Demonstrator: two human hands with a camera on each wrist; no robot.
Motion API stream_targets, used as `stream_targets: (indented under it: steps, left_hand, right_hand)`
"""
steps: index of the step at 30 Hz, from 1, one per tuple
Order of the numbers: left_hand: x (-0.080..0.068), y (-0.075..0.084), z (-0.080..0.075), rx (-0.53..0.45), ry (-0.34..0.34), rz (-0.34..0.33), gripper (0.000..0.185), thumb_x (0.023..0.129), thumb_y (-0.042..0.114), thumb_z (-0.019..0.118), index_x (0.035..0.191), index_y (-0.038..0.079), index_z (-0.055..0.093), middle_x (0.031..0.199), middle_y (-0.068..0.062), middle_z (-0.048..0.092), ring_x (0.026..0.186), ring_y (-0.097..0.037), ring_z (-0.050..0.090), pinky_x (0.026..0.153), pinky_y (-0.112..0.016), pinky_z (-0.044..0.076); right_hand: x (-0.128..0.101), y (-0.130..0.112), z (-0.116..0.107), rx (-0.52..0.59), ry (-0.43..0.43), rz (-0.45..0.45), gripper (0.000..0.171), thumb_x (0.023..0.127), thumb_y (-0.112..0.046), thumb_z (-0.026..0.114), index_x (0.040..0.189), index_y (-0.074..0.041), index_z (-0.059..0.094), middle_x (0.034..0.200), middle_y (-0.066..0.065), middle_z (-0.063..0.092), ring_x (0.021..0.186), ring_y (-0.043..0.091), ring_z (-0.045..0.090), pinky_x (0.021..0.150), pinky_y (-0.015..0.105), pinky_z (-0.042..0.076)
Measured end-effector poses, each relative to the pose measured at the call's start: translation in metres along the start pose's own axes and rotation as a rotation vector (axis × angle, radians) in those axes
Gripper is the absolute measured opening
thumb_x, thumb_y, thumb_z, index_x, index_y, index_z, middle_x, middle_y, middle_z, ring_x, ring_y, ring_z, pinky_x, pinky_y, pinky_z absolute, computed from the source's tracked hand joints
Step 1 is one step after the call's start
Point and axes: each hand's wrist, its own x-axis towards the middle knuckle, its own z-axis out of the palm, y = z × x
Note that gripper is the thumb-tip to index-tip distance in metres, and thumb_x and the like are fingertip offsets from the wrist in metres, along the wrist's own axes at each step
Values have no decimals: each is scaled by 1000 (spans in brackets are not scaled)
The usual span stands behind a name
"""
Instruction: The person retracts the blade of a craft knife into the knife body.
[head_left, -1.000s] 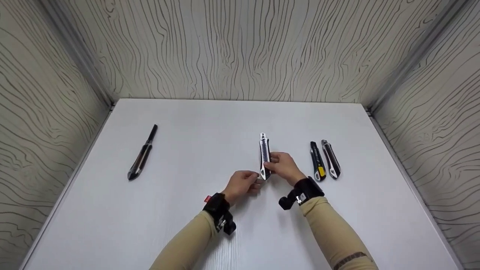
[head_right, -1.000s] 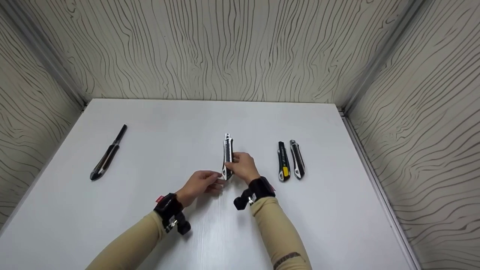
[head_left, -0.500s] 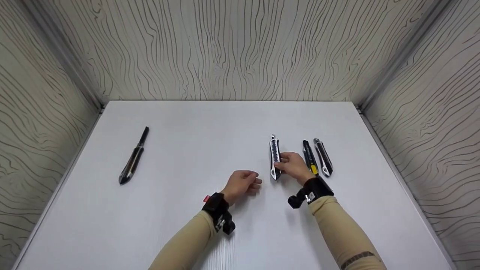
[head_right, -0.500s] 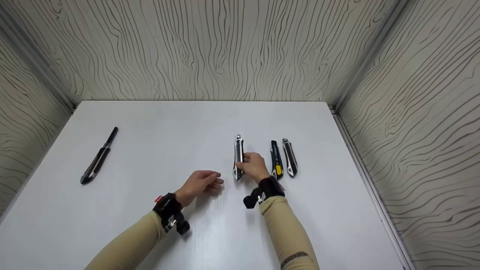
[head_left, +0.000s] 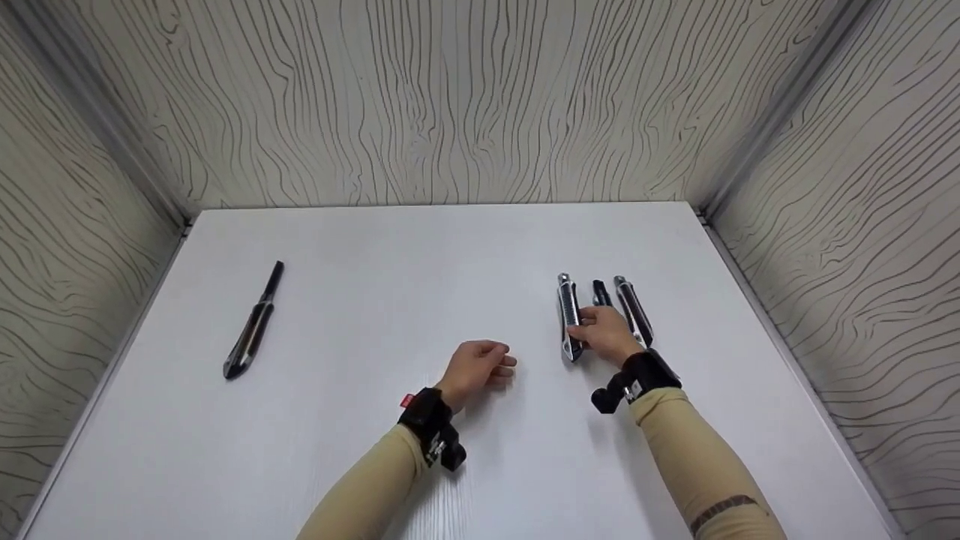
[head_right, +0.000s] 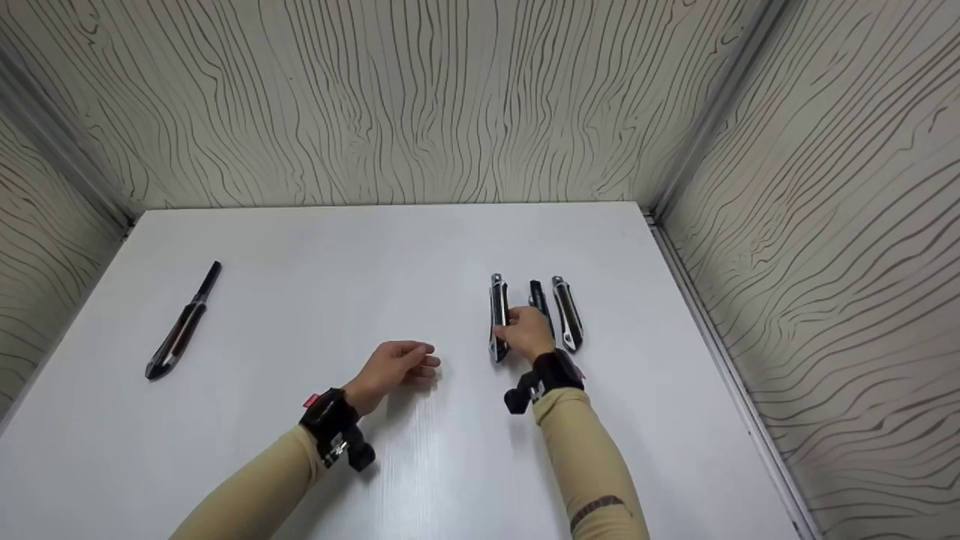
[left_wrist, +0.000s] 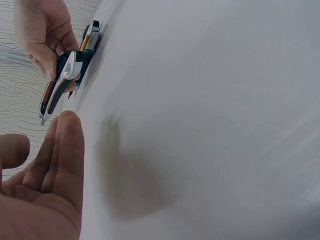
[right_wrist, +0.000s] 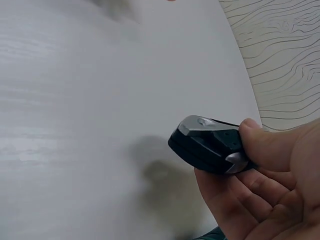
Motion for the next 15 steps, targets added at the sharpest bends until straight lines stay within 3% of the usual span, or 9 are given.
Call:
stream_targets:
  steps: [8, 11, 15]
  left_hand:
    - [-2, -1, -2, -17, 6, 20, 37, 102, 18, 49, 125, -10, 57, 110, -22, 70, 96, -27, 72, 83, -37, 60]
    - [-2, -2, -3, -15, 12, 11, 37, 102, 18, 49, 125, -9, 57, 109, -22, 71, 94, -25, 72, 83, -37, 60]
    - [-2, -2, -4, -18, 16, 5, 36, 102, 18, 49, 124, -9, 58, 107, -19, 72, 93, -23, 72, 82, -35, 60]
  right_hand:
    - [-1, 1, -5, -159, 81, -10, 42, 89, -13, 66, 123, 12, 58, 110, 26, 67, 76, 15, 62, 61, 19, 47]
    - [-1, 0, -6, -212, 105, -11, 42, 88, -15, 67, 121, 11, 60, 105, 23, 69, 74, 16, 61, 62, 21, 46]
    - [-2, 0, -5, -296, 146, -22, 46, 86, -19, 69, 120, 10, 61, 105, 23, 69, 86, 26, 63, 72, 28, 49]
